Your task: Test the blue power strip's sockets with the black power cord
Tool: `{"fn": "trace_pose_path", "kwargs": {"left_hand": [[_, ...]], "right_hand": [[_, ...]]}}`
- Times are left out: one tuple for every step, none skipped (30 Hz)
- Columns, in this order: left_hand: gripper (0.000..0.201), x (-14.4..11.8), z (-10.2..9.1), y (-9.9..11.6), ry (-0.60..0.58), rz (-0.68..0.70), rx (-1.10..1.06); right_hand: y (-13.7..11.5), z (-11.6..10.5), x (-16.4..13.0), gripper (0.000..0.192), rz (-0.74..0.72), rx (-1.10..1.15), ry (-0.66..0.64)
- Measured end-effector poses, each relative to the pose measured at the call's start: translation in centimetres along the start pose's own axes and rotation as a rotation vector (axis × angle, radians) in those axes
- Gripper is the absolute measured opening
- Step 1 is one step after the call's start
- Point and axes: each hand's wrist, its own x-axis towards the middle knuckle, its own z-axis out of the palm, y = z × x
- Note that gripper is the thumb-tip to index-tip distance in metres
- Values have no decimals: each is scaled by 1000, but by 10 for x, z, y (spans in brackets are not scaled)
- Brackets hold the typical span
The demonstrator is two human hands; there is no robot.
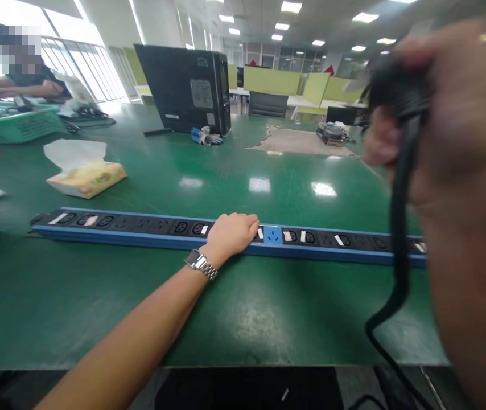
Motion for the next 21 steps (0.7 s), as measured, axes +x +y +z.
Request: {"fn": "trace_pose_path", "kwargs": {"left_hand": [[43, 0, 0, 0, 4, 3, 4], [43, 0, -1, 0, 6, 1, 2], [43, 0, -1, -1, 9, -1, -4], [43, 0, -1, -1, 12, -5, -14], [43, 0, -1, -1, 14, -12, -25], [44, 0, -1, -1, 16, -18, -36], [44, 0, 0, -1, 19, -24, -45], [44, 0, 0, -1, 23, -32, -52], [45, 0, 1, -1, 28, -39, -56], [45, 0, 1, -1, 30, -46, -59], [46, 0, 1, -1, 32, -50, -62], [46, 0, 1, -1, 33, -54, -64], [46, 0, 1, -1, 34, -58, -68], [46, 0, 1, -1, 32, -64, -70], [45, 0, 1, -1, 29, -69, -72], [45, 0, 1, -1, 27, -75, -75], [45, 0, 1, -1, 27, -80, -77], [45, 0, 1, -1, 28, -83, -78], [44, 0, 0, -1, 29, -84, -80], [44, 0, 0, -1, 32, -86, -81], [43, 0, 0, -1, 34, -87, -82]], "right_hand": [[3, -17, -1, 81, -31, 51, 58], [12, -28, -2, 70, -47, 228, 129], [27, -34, -2, 49, 5, 361, 98], [45, -34, -2, 37, 135, 401, 28], [66, -29, -1, 33, 292, 377, -76], [88, -22, -1, 30, 411, 334, -187], [108, -13, -1, 29, 468, 314, -248], [125, -5, -1, 29, 491, 294, -297], [138, 3, -1, 30, 496, 263, -331], [147, 9, -1, 32, 487, 222, -351], [152, 14, -1, 33, 472, 163, -368], [153, 16, 0, 34, 454, 94, -385], [153, 17, 2, 35, 431, 27, -405], [151, 17, 4, 36, 405, -39, -427], [148, 17, 7, 38, 376, -103, -456], [144, 16, 11, 40, 349, -164, -490], [141, 15, 14, 42, 329, -225, -523], [137, 15, 17, 45, 312, -294, -555], [134, 16, 19, 48, 296, -382, -580], [130, 17, 20, 51, 275, -489, -598], [127, 20, 19, 54, 248, -607, -602]]}}
